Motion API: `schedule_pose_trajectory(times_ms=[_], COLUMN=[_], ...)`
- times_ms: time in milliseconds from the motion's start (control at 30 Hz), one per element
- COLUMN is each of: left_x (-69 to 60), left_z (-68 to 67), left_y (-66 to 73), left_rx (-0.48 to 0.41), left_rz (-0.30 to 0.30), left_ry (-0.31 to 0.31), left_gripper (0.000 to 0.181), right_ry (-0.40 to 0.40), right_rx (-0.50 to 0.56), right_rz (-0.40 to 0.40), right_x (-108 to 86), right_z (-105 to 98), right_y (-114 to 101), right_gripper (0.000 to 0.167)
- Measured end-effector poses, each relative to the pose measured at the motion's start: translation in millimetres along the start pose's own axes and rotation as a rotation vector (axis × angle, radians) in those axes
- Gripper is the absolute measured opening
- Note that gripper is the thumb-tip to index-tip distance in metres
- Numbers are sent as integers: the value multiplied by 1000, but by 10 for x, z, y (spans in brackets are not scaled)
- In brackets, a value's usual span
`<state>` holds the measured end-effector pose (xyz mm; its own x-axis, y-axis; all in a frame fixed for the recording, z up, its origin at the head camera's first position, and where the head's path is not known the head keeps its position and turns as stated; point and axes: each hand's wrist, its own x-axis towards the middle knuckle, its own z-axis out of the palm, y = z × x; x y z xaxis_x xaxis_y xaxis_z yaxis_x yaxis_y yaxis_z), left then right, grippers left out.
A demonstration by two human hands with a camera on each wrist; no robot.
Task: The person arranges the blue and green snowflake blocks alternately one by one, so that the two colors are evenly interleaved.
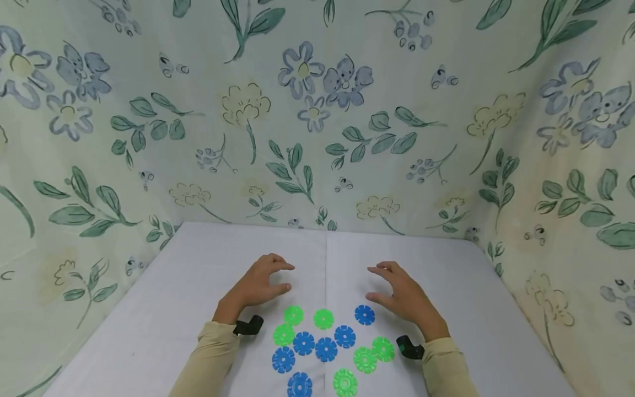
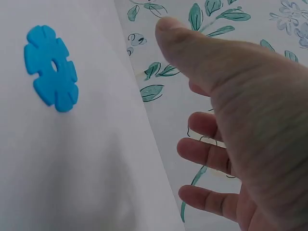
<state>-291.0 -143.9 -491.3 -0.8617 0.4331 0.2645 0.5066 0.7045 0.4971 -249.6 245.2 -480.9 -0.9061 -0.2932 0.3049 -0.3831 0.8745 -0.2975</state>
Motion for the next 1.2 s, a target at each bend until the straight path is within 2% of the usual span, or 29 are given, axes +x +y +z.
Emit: schedule_pose_trajectory(times_ms=[233, 433, 633, 833, 1200], left_x=[36, 47, 56, 40, 14], left_z=[64, 174, 312, 385, 505], left_y=[152, 293, 388, 418, 470], left_rx=[-117, -121, -110, -76, -16], left_rz=[66, 76, 103, 116, 130], left_ry=[-104, -169, -235, -266, -377], left_gripper=[43, 44, 45, 46, 50], right_ry=[-146, -262, -320, -376, -426], right_rx=[158, 252, 283, 313, 267], right_rz=[50, 73, 72, 59, 89], right_x=[17, 35, 3, -10, -39], right_z=[12, 54, 78, 66, 129], right_y=[-28, -61, -44, -63, -43], right_gripper=[60, 56, 55, 57, 62])
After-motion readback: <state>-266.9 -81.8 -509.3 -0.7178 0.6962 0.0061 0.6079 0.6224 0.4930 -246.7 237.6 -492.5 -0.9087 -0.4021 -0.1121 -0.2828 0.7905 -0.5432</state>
